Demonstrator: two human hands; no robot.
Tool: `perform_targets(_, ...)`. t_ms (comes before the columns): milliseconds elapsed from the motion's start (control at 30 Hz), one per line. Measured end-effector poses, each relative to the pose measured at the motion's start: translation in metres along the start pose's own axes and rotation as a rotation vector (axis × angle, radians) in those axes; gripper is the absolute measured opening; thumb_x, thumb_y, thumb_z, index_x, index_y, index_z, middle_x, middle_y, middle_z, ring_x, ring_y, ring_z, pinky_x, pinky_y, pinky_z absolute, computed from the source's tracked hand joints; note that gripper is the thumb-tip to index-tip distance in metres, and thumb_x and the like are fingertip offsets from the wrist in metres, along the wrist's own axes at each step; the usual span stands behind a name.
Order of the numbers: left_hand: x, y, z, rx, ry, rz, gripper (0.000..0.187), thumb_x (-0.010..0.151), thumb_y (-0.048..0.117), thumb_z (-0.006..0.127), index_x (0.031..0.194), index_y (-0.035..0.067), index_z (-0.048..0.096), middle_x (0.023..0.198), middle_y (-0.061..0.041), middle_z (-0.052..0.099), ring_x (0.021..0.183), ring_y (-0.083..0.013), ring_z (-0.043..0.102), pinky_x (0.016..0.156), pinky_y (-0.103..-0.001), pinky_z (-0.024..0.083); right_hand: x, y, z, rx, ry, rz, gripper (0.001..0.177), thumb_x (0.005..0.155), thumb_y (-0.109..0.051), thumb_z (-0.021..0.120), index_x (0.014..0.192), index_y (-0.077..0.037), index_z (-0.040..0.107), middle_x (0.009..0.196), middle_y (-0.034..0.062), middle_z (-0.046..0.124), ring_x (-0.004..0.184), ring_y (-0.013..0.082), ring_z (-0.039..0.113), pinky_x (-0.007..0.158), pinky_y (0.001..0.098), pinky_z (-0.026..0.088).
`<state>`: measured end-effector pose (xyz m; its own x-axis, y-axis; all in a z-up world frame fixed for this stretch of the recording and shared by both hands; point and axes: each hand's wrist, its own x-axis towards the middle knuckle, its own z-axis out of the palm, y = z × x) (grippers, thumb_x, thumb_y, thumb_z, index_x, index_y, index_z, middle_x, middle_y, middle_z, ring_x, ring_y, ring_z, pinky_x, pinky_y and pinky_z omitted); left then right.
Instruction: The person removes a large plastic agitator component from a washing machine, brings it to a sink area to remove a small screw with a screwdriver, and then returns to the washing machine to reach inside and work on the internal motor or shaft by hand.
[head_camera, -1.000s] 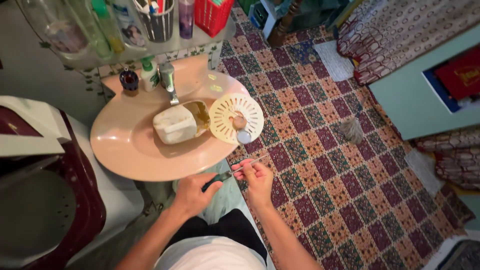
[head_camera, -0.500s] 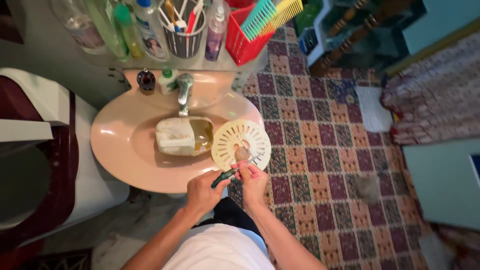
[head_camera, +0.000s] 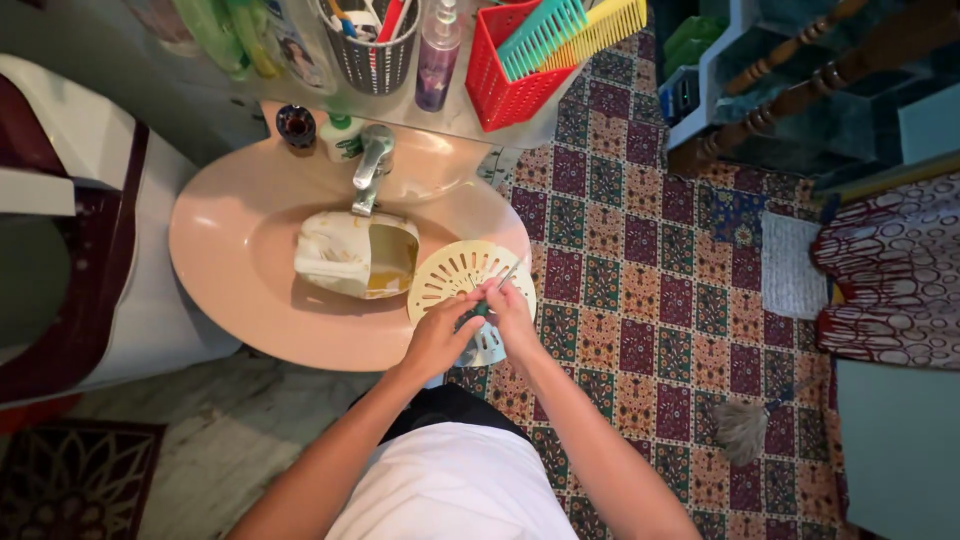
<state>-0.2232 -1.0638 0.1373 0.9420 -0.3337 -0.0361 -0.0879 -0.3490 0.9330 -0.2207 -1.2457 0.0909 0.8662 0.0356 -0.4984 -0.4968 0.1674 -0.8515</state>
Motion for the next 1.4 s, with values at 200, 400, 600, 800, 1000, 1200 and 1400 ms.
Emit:
perform_targets(200,-0.025,-0.017,-0.006,0.385,-0.126,0.004,0.043,0.077,0.026,0.08,0.113,0.006,0.067,0.114,-0.014,0.066,0.113,-0.0347,0.061,0.095,-0.046,0.049,0.062,0.037,-0.059,-0.443,0.215,0.179,0.038,0.097,-0.02,0.061,0.132,-0.007,0.061,0.091,0.0116,0.07,0.075,0.0274,0.063,0.07,0.046,0.055)
perform_targets(400,-0.05,-0.043,0.002,0.417,-0.346,0.191,0.045,0.074,0.019,0.082,0.112,0.001,0.065,0.12,-0.019,0.06,0.116,-0.0368,0.054,0.097,-0.048,0.044,0.069,0.051,-0.049,-1.197,0.235,-0.32,0.042,0.085,-0.007,0.065,0.127,-0.007,0.067,0.109,0.02,0.065,0.102,0.0416,0.064,0.091,0.049,0.051)
perform_targets(600,-0.058,-0.066,0.016,0.531,-0.282,0.201,0.031,0.066,-0.001,0.071,0.097,0.004,0.068,0.121,-0.016,0.063,0.118,-0.0349,0.056,0.097,-0.046,0.046,0.046,0.018,-0.019,-1.249,0.163,-0.321,0.042,0.086,-0.018,0.076,0.126,-0.009,0.065,0.116,0.0134,0.062,0.111,0.0349,0.058,0.093,0.0451,0.051)
perform_targets(800,-0.062,-0.059,0.001,0.494,-0.255,0.126,0.022,0.076,0.0,0.067,0.097,0.007,0.068,0.107,-0.011,0.065,0.111,-0.0325,0.06,0.091,-0.046,0.049,0.033,0.007,-0.02,-1.298,0.111,-0.358,0.053,0.079,-0.013,0.077,0.13,-0.01,0.064,0.12,0.0111,0.062,0.113,0.0334,0.058,0.093,0.0439,0.051)
perform_targets(1000,-0.097,-0.059,0.0,0.129,0.039,-0.193,0.013,0.085,0.009,0.073,0.097,0.005,0.07,0.098,-0.01,0.072,0.097,-0.0328,0.068,0.084,-0.042,0.054,0.021,0.013,-0.018,-1.25,0.142,-0.263,0.046,0.087,-0.019,0.072,0.132,-0.011,0.064,0.121,0.0125,0.062,0.116,0.0332,0.058,0.096,0.0448,0.05)
perform_targets(1200,-0.128,-0.111,-0.014,-0.814,0.435,-0.434,0.017,0.094,0.007,0.068,0.109,0.001,0.066,0.103,-0.007,0.072,0.096,-0.0148,0.069,0.087,-0.032,0.054,0.017,0.021,-0.02,-1.192,0.329,-0.465,0.048,0.083,-0.011,0.066,0.131,-0.009,0.065,0.124,0.0171,0.065,0.114,0.0389,0.058,0.101,0.0487,0.047)
perform_targets(1400,-0.168,-0.081,-0.072,-0.939,0.541,-0.584,0.025,0.097,0.018,0.062,0.117,0.005,0.065,0.11,-0.009,0.076,0.103,-0.0168,0.074,0.088,-0.031,0.057,-0.014,0.001,0.051,-0.969,0.191,-0.497,0.04,0.092,-0.01,0.063,0.132,-0.006,0.065,0.126,0.0159,0.065,0.114,0.0309,0.064,0.1,0.0451,0.051)
